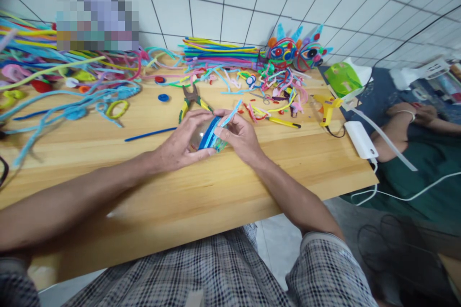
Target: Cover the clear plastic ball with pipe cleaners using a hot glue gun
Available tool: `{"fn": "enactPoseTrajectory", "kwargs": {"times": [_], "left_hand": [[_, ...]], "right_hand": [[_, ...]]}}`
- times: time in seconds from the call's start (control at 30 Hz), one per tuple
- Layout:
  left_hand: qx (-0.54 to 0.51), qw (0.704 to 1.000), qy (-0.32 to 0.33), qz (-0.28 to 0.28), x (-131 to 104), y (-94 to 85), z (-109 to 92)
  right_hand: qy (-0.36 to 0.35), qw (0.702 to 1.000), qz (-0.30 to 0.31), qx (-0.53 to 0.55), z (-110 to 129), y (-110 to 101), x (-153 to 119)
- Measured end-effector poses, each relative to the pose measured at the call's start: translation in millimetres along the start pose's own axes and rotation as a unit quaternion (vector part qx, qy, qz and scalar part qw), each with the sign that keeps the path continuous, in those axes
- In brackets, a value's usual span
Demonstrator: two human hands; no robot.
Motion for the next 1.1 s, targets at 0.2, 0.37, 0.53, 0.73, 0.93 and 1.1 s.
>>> {"fn": "enactPoseTrajectory", "kwargs": {"times": [0.2,0.37,0.53,0.73,0.93,1.1], "left_hand": [[0.019,0.997,-0.071,0.034,3.3,-3.2,1.9],[0.011,0.993,-0.109,0.042,7.5,-7.2,-0.6],[0.005,0.996,-0.09,0.01,6.6,-7.1,-1.0],[-0.012,0.998,-0.055,-0.007,2.9,-4.0,-1.7],[0.001,0.999,-0.042,-0.022,-0.6,0.0,5.6],[-0.003,1.0,-0.024,-0.016,-1.1,0.7,3.5]], "right_hand": [[-0.011,1.0,0.01,-0.006,3.9,0.2,2.4],[-0.001,1.0,0.016,-0.011,2.6,1.7,4.0],[0.008,1.0,0.002,0.002,3.3,-3.0,4.1],[0.014,1.0,-0.015,-0.002,3.5,-5.9,4.1],[0.013,1.0,-0.016,0.001,0.7,-6.0,3.2],[0.004,1.0,-0.011,-0.003,1.0,-6.3,3.1]]}}
Point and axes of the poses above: each hand's wrist, its own x-axis towards the middle knuckle, its own y-axis out of the palm, z = x × y, the point moved 8 cm from there along x, towards the middle knuckle, and after that the axes turned 9 degrees about -y, right-handed, at the moved point
